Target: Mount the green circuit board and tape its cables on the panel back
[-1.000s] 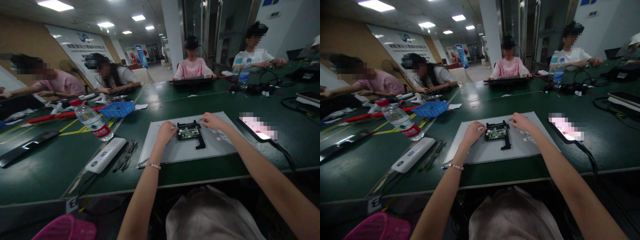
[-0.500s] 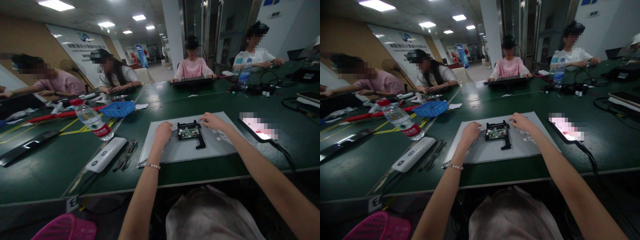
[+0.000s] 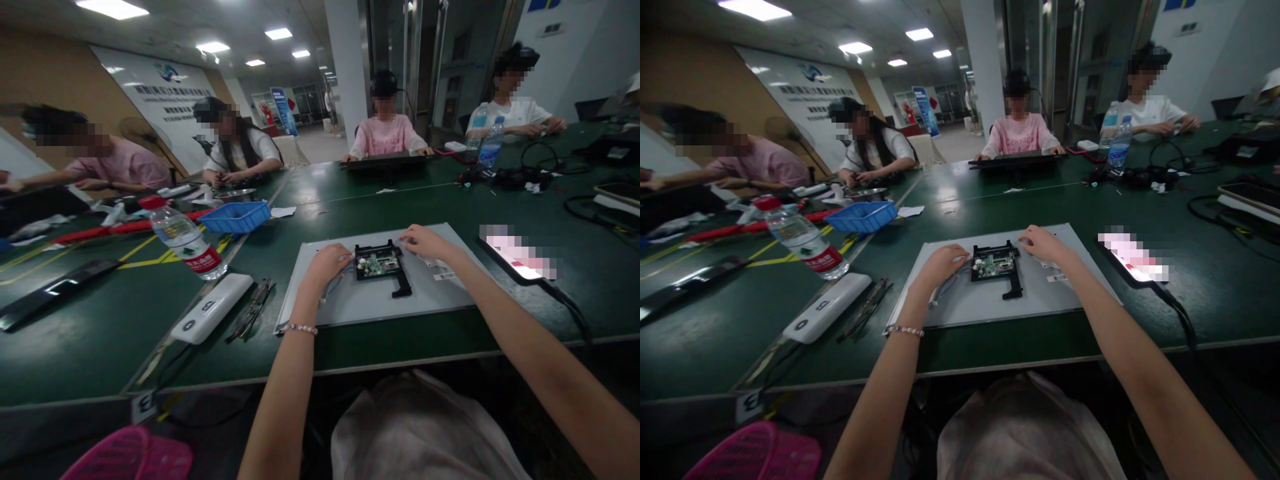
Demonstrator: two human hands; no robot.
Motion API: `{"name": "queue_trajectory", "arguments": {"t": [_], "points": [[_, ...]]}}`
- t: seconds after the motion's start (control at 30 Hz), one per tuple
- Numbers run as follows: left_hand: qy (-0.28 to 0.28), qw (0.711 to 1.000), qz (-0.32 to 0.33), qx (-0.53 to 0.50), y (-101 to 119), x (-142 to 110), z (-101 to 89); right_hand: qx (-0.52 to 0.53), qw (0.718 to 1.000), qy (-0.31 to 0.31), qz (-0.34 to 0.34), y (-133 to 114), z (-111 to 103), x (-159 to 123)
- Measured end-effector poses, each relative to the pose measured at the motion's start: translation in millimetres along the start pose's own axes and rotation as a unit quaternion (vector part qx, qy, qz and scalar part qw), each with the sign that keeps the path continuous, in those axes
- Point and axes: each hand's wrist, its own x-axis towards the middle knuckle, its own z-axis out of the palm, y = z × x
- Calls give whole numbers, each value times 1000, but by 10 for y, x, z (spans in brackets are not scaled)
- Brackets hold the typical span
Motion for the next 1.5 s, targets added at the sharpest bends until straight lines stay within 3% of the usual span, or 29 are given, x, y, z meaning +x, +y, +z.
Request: {"name": "queue_trajectory", "arguments": {"t": [0.47,0.77,1.07,1.3,1.5], "points": [[-16,995,-44,88,101,43,-3,-1,1000,-6,10,-61,-41,-23],[12,983,-153,98,280,38,-18,-1,1000,-9,3,-36,-26,-4],[1,989,-117,87,405,43,0,4,1000,-4,11,-108,-66,-39],[-37,992,-90,86,539,-12,-81,6,1000,-8,10,-10,-26,2],[-54,994,-62,66,650,-95,-30,-4,1000,-7,14,34,2,25]]}}
